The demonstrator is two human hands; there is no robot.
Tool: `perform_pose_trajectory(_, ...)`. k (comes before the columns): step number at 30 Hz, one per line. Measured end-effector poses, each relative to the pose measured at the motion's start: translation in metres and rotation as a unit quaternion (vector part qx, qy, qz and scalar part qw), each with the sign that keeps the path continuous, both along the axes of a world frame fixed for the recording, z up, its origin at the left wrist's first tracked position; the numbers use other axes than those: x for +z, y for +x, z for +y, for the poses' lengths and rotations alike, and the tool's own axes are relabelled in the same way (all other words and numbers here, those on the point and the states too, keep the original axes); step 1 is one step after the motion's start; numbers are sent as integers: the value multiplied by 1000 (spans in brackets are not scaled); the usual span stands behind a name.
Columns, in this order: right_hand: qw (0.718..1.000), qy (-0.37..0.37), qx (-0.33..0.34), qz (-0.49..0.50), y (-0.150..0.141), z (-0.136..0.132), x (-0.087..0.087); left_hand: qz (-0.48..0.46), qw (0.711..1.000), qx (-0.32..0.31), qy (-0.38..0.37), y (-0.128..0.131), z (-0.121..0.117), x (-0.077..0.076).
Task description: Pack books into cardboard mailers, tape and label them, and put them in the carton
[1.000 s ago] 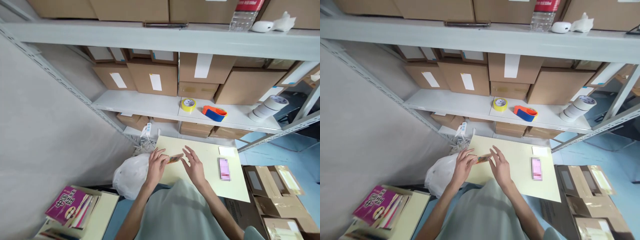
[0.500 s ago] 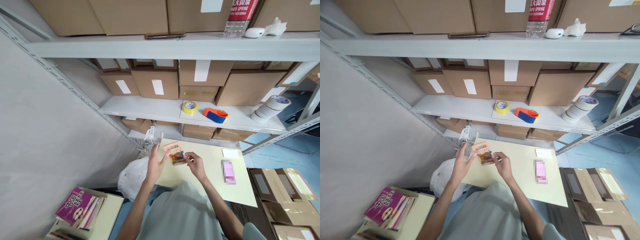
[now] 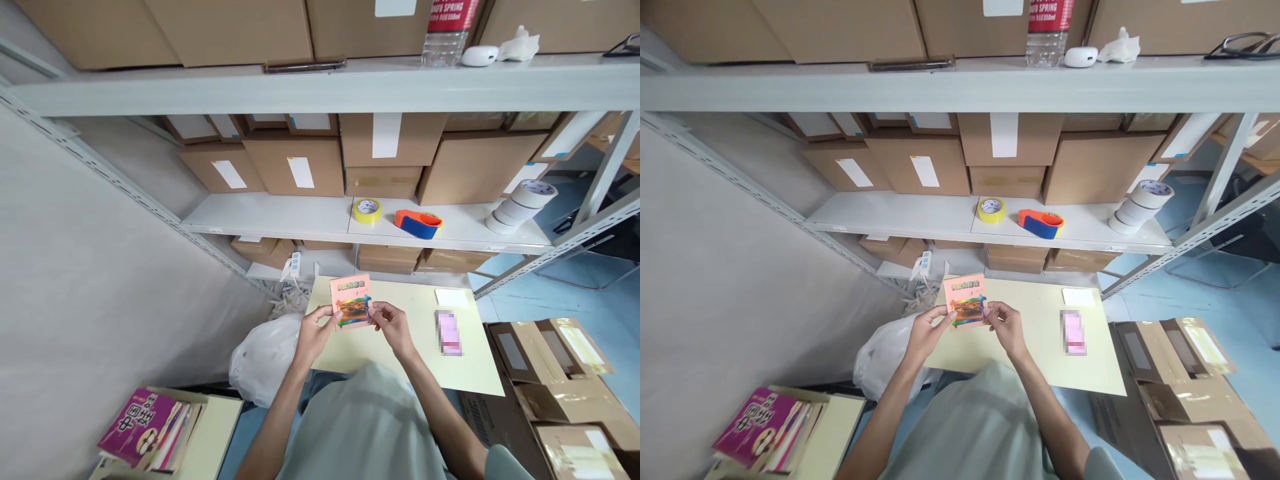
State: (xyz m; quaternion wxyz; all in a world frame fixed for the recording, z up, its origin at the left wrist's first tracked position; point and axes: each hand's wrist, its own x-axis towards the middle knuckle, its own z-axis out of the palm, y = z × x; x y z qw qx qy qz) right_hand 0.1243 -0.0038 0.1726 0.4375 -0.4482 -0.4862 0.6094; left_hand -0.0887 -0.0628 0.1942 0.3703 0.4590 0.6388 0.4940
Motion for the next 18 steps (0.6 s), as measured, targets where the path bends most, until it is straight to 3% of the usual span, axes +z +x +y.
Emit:
perform_pose_trajectory(7, 992, 71, -95, -36, 6, -6, 17, 46, 995, 82, 21, 17, 2, 7)
perform_pose_trajectory(9, 993, 88, -69, -31, 1, -12, 25, 33, 993, 106, 30, 27, 2, 10)
perform_pose_trajectory(12, 995, 99, -17, -13, -12, -22, 33, 8, 994, 92, 63, 48, -1, 13)
perform_pose_trajectory(18, 996, 73, -44, -9, -25, -32, 28, 76, 987, 69, 120, 84, -17, 8)
